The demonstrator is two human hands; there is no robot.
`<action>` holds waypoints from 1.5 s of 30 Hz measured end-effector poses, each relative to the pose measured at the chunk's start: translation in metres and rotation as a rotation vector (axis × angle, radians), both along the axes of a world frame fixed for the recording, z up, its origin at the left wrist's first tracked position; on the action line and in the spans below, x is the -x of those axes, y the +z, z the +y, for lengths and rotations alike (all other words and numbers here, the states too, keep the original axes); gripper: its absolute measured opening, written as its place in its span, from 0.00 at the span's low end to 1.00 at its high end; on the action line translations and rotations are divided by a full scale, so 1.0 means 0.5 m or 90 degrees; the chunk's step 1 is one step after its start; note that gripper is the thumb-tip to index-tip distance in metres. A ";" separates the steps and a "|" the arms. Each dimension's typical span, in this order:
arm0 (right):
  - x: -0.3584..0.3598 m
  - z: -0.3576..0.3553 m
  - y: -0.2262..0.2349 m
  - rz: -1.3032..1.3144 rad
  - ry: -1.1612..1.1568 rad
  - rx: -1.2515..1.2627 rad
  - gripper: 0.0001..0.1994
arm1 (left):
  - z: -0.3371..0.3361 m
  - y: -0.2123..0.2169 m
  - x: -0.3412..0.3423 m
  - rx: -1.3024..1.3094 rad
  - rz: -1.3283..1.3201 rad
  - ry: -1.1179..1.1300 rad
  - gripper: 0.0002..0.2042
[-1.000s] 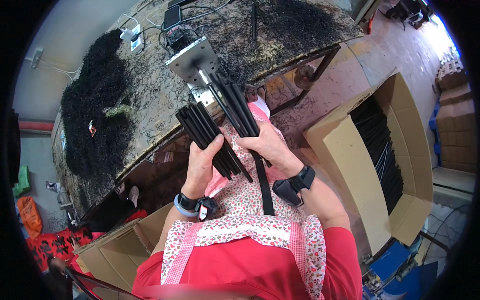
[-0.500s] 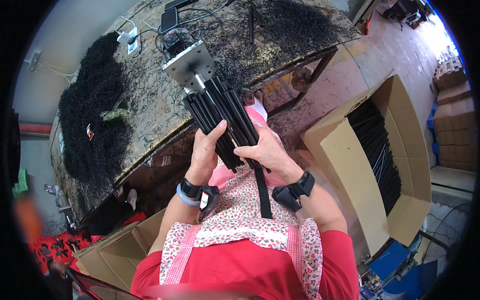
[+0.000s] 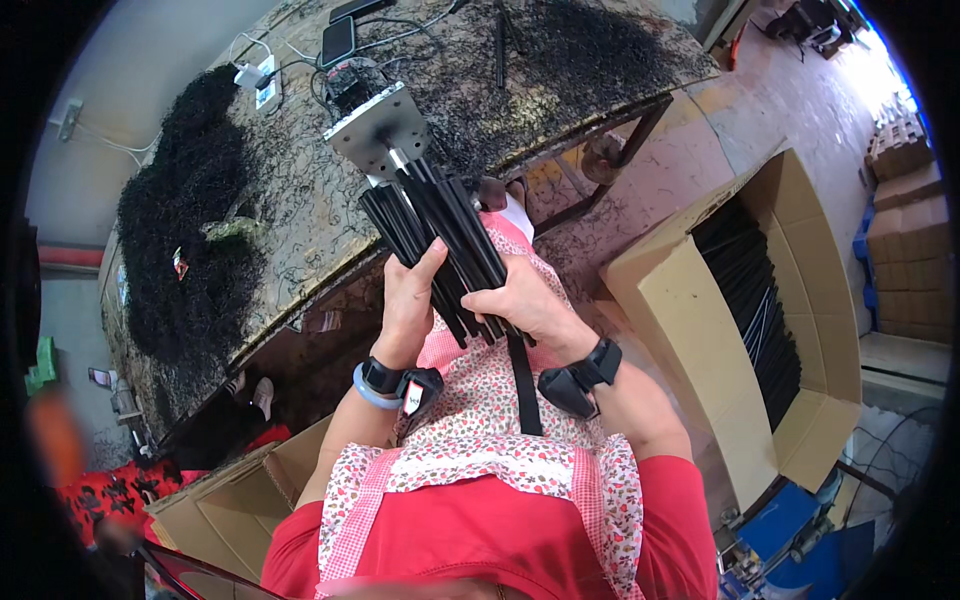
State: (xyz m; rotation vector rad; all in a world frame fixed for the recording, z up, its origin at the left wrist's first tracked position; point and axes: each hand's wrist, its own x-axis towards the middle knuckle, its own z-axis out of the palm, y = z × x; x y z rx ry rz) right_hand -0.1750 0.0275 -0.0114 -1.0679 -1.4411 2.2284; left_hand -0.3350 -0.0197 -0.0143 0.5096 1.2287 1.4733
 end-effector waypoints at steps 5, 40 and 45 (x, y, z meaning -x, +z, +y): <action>-0.024 0.001 0.010 0.022 -0.056 0.046 0.19 | -0.004 0.001 0.005 0.046 0.063 0.033 0.08; 0.102 -0.074 0.060 0.109 -0.156 0.044 0.22 | -0.015 0.011 0.108 0.052 -0.068 -0.021 0.12; 0.100 -0.097 0.047 0.123 -0.138 0.134 0.19 | -0.041 -0.008 0.128 0.066 -0.020 -0.049 0.12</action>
